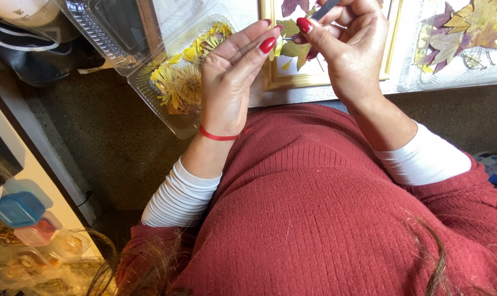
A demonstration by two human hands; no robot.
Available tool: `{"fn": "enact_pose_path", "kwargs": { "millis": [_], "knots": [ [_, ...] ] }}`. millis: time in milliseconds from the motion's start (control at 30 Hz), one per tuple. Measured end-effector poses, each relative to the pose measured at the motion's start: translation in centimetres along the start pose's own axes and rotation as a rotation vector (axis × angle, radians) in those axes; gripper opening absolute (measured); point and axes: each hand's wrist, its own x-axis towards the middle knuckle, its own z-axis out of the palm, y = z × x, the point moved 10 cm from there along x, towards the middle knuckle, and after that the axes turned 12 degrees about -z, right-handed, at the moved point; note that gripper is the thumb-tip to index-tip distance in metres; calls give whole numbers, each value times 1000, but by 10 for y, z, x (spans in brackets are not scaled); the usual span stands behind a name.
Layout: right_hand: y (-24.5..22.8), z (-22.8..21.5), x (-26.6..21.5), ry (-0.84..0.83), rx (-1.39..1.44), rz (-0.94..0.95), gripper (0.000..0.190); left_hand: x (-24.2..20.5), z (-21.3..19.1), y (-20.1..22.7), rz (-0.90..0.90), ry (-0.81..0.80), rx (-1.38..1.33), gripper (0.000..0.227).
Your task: Arranging and gluing dried leaves into a picture frame to create artwork.
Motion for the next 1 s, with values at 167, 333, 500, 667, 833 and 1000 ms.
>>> {"fn": "enact_pose_path", "kwargs": {
  "millis": [167, 333, 500, 667, 833, 1000],
  "knots": [
    [1, -11, 2, 41, -8, 46, 28, -1, -2, 4, 16, -5, 14, 31],
    [0, -65, 7, 118, -125, 20, 26, -3, -5, 11, 53, -2, 54, 26],
    [6, -103, 2, 138, -239, 73, 21, -2, -12, 7, -14, 52, -9, 26],
    [37, -117, -19, 96, -302, 46, 24, 1, -12, 5, -26, 52, -5, 26],
    [54, -123, -36, 104, -392, 34, 23, 4, -14, 3, -33, 51, 9, 27],
    [60, -116, -41, 126, -396, 66, 21, 6, -16, -2, -52, 56, -23, 26]
  ]
}}
